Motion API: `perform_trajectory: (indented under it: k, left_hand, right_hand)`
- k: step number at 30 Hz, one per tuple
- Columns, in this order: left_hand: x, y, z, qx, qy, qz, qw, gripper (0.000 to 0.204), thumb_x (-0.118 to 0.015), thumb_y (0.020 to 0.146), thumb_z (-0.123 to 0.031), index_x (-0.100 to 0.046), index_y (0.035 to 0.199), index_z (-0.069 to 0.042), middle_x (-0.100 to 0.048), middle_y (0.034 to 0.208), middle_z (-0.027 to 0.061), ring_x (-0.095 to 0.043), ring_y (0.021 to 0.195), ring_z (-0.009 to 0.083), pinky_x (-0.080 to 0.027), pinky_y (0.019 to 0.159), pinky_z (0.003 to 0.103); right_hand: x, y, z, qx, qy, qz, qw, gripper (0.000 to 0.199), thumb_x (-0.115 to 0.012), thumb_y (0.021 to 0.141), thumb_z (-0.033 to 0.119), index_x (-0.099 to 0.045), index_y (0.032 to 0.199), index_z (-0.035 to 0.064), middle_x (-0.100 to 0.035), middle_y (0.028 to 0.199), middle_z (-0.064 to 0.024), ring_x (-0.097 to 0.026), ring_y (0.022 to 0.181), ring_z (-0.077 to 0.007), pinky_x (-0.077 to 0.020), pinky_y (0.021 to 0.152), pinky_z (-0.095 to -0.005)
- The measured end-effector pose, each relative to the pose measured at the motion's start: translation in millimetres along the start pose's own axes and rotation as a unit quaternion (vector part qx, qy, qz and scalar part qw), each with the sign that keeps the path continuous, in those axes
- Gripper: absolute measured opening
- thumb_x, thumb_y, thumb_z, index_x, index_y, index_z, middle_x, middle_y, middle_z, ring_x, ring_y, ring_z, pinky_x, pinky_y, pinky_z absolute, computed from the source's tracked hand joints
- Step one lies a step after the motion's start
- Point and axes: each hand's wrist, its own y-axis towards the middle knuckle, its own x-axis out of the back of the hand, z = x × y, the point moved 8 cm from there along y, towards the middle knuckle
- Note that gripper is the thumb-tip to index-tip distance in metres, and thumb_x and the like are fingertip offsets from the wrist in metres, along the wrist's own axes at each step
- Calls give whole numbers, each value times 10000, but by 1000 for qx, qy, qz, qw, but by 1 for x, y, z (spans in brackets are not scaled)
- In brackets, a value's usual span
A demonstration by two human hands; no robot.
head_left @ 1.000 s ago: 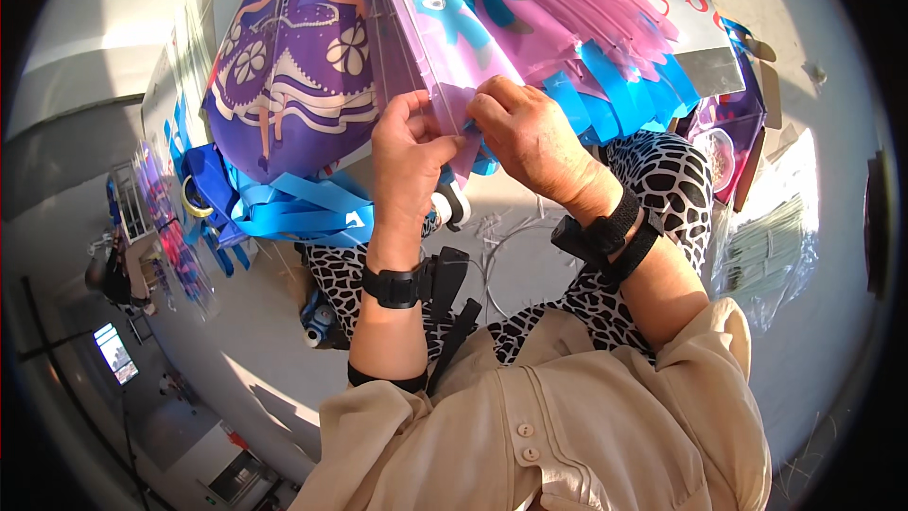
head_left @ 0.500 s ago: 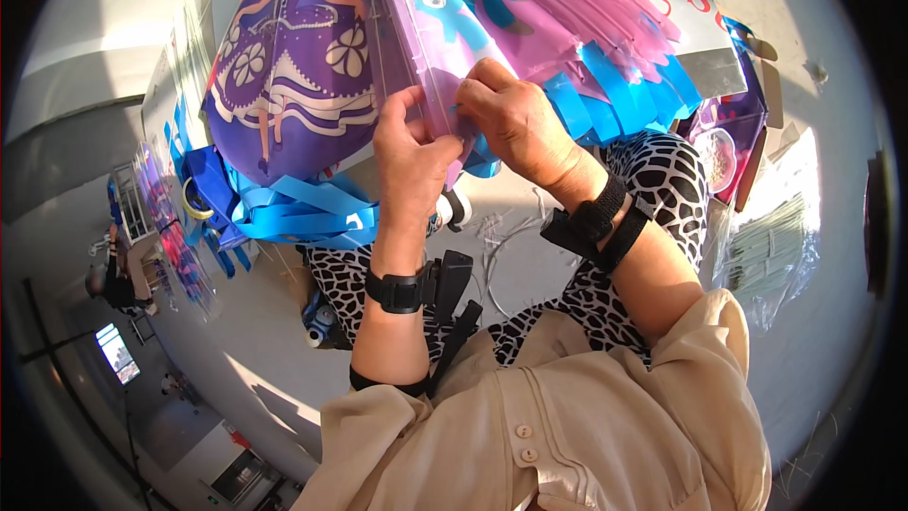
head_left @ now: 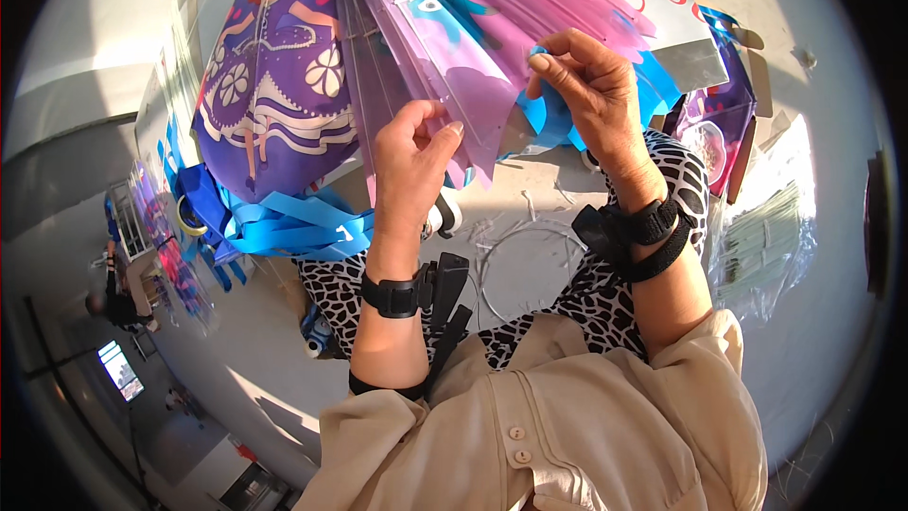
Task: Assemble umbrella fabric onto frame ribs using tape or fasteners.
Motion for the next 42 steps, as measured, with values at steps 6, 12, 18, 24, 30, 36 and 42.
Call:
perform_trajectory:
  k: [6, 12, 18, 24, 30, 36, 42]
  left_hand:
    - [-30, -8, -49, -191, 529, -29, 827, 285, -658, 854, -319, -691, 1040, -106, -469, 924, 111, -497, 888, 281, -433, 759, 410]
    - [-75, -17, -91, -312, 613, -57, 724, 341, -635, 851, -376, -656, 1143, -202, -375, 1410, 173, -337, 1290, 435, -290, 954, 616]
    - [-99, 2, -63, -348, 531, 67, 770, 275, -586, 891, -230, -625, 1155, -163, -520, 1285, 193, -459, 1244, 319, -322, 974, 585]
    - [-82, 22, -72, -78, -57, 110, 989, 297, -653, 902, -280, -628, 905, 16, -633, 794, 68, -594, 697, 118, -461, 587, 247]
    - [-97, 20, -65, -28, -37, 195, 980, 132, -725, 796, -83, -615, 793, -9, -565, 656, 4, -509, 586, 39, -352, 440, 173]
    - [-83, 32, -52, -47, -6, 164, 985, 81, -687, 794, -24, -622, 751, 0, -553, 626, -19, -483, 596, 31, -381, 508, 205]
    - [-84, 54, -54, -124, 100, 125, 979, 118, -666, 809, -45, -615, 734, 32, -573, 604, 27, -497, 568, 70, -396, 518, 243]
  right_hand:
    - [29, -15, 7, -22, -15, 3, 1000, 116, -655, 892, 112, -618, 913, 5, -611, 671, -14, -574, 636, -61, -441, 624, -193]
    - [41, -28, 13, -31, 126, 56, 990, 110, -680, 848, 31, -616, 929, -6, -631, 847, -26, -601, 746, -87, -496, 687, -212]
    - [48, -28, 11, 3, 109, 2, 994, 256, -705, 801, -25, -575, 1022, -19, -631, 935, -35, -612, 903, -100, -509, 813, -233]
    - [41, -30, 17, 36, -57, -16, 998, 312, -714, 777, -25, -562, 1049, 1, -652, 888, -65, -612, 823, -101, -511, 751, -250]
    - [32, -33, 20, 12, -80, -7, 997, 322, -740, 750, 7, -570, 1023, 5, -654, 775, -66, -592, 701, -98, -486, 644, -243]
    - [38, -41, -17, -146, -28, 12, 989, 157, -718, 798, 82, -614, 824, -32, -629, 665, -65, -559, 598, -78, -449, 561, -237]
    - [36, -41, -21, -178, -132, -12, 975, 260, -631, 869, 163, -615, 691, -25, -598, 537, -64, -558, 494, -92, -426, 484, -260]
